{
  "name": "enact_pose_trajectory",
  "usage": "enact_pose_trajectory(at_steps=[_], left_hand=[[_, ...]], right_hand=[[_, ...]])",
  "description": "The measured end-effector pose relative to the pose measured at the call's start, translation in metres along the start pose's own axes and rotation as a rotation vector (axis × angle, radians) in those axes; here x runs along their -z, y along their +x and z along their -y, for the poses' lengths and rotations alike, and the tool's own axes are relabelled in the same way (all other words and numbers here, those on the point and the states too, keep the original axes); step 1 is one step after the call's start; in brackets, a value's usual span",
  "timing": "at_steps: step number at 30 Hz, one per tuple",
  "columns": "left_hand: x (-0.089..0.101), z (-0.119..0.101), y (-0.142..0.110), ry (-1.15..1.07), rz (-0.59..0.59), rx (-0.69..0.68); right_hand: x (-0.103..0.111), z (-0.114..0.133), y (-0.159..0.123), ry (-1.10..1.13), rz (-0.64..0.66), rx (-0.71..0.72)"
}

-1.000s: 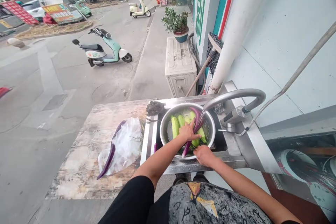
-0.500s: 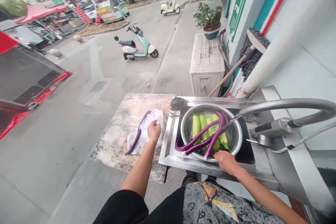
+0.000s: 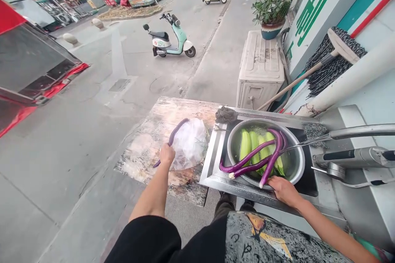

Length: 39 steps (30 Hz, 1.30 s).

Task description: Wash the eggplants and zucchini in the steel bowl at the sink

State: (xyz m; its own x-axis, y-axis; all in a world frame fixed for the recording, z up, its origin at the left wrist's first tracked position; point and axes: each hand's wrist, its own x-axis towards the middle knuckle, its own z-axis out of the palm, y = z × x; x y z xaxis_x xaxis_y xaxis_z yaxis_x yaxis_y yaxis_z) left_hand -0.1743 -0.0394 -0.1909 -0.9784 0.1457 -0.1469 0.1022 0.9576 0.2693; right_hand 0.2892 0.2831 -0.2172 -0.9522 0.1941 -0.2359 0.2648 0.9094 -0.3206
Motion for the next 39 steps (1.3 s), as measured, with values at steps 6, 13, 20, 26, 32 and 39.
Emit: enact_pose_trajectory(at_steps=[6, 13, 20, 26, 32, 39], left_hand=[[0.044, -0.041, -0.042, -0.121, -0.351, -0.074], [0.016, -0.172, -0.159, -0.308, 0.004, -0.534], [-0.050, -0.259, -0.213, -0.142, 0.432, -0.935], [-0.058, -0.313, -0.209, 0.184, 0.611, -1.052], [-0.055, -0.300, -0.159, 0.117, 0.213, -0.778], [-0.062, -0.242, -0.120, -0.113, 0.266, -0.274]], right_hand=[[0.002, 0.002, 0.002, 0.010, 0.049, -0.012], [0.008, 0.006, 0.005, 0.023, 0.077, -0.028], [0.004, 0.014, 0.008, -0.046, 0.106, -0.057], [0.016, 0.023, 0.008, -0.093, 0.147, -0.034], [0.037, 0.021, 0.008, 0.123, 0.158, -0.033], [0.039, -0.001, 0.032, 0.774, -0.306, -0.811]])
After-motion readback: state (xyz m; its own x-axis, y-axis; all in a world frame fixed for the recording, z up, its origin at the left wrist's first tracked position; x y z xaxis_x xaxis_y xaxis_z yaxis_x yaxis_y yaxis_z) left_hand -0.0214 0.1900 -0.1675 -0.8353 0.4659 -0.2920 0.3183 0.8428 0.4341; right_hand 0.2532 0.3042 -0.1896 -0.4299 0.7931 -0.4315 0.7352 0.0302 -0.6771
